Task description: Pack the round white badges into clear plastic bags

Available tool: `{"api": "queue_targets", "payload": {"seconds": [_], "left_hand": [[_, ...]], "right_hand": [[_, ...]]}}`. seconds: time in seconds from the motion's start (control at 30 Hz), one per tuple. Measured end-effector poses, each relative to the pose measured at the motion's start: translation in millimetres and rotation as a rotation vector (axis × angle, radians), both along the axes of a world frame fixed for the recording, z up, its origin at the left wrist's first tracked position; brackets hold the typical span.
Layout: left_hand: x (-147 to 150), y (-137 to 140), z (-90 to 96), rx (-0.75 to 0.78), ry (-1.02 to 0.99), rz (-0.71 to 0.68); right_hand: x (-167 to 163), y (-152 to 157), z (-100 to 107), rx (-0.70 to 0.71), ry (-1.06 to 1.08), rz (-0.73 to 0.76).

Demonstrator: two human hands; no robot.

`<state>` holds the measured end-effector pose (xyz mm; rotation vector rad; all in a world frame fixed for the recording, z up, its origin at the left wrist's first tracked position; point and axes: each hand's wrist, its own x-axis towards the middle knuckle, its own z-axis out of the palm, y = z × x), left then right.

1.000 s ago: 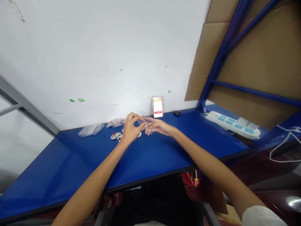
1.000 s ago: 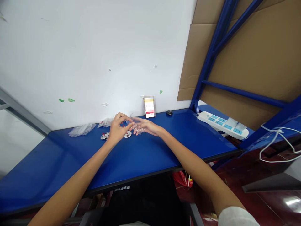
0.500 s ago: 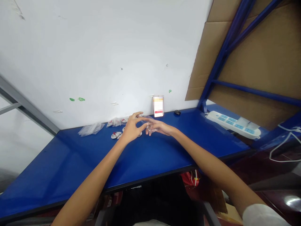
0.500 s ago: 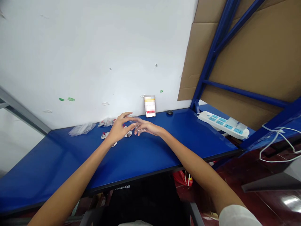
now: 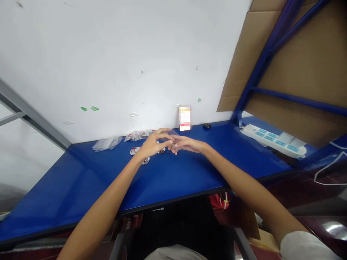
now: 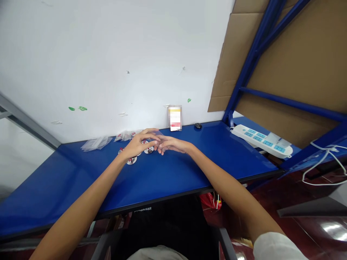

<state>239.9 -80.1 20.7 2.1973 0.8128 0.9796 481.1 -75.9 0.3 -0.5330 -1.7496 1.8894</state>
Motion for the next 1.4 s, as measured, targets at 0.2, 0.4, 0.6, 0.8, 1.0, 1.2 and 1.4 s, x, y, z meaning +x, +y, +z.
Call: {"api": "queue_targets", "payload": {"seconds": [0.2,0.4,0.6,0.8,1.0,1.2,1.4], "left_hand": [[-2,0,4.8,-0.091,0.005,-0.149],[-4,1,1.7,-0.022,0.122,-0.100],[-1,-3,-0.7,0.040,0.146,-0.102],[-1,-4,0.1,0.117,0.153,-0.103],[0,-2,-6.0,0.150,0.220,-0.098],[-3,-1,-0.2,0.151,0.160,-0.046],[-23,11,9.4,0.182,0.013,0.164]], "right_hand": [[2,2,-3,0.015,-0.021,-0.013],[4,6,-10,0.065,0.029,0.074],[3,10,-12,0.104,0.057,0.028],[10,14,-11,0.201,-0.036,-0.050],[10,16,-14,0.283,-0.129,-0.065],[8,22,-19,0.331,-0.093,-0.158],[10,26,-23,0.351,-0.096,-0.256]]}}
